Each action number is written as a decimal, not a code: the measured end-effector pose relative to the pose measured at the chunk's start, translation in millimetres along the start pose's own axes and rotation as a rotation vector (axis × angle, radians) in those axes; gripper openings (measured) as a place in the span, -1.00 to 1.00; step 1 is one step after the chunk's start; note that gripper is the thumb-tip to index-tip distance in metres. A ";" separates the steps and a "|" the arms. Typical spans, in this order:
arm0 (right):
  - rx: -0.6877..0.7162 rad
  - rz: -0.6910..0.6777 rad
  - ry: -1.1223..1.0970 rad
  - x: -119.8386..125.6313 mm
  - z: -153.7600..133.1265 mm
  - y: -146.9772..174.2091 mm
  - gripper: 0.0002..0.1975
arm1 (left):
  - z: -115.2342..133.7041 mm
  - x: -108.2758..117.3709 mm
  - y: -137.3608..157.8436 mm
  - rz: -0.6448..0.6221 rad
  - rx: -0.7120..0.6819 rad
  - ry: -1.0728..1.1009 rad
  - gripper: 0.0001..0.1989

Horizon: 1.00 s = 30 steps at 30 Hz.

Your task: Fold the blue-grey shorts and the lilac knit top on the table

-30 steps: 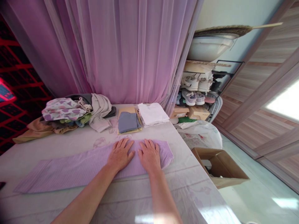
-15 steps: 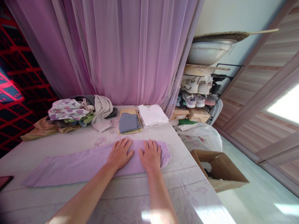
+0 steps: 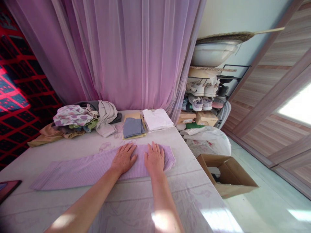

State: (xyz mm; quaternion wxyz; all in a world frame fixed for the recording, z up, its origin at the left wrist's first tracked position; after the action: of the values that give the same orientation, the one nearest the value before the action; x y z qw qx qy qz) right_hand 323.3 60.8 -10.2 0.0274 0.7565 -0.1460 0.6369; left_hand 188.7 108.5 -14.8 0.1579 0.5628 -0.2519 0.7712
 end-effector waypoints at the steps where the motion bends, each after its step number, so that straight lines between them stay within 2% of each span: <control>1: 0.025 0.005 -0.005 1.2 -2.5 0.5 -0.52 | -0.1 -0.2 -0.2 -0.003 0.001 -0.001 -0.55; 6: 0.129 -0.049 0.018 -7.6 -13.0 7.8 -0.55 | -1.5 -1.2 -0.7 -0.003 0.003 0.003 -0.55; 13: 0.009 -0.015 0.079 -9.5 -0.4 15.6 -0.52 | -1.2 0.1 -1.0 0.002 -0.007 0.020 -0.55; 24: 0.020 -0.004 0.062 -8.4 3.7 21.1 -0.52 | -0.7 -0.7 -1.0 -0.046 -0.001 -0.005 -0.53; 30: 0.002 -0.017 0.056 -9.5 3.8 20.0 -0.51 | 2.3 -2.8 0.2 -0.152 0.086 -0.045 -0.50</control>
State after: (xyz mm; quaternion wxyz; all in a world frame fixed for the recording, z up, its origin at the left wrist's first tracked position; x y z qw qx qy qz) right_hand 320.4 42.6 -23.1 0.0362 0.7394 -0.1383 0.6579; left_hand 191.3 107.1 -17.0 0.1862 0.6038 -0.1787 0.7542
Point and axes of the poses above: each hand's wrist, its own y-axis away from the middle knuckle, its own x-axis out of the back of the hand, z = x × y, the point moved 9 cm from there along -y, towards the middle knuckle, and after that the axes turned 3 degrees about y, right-handed, at the moved point
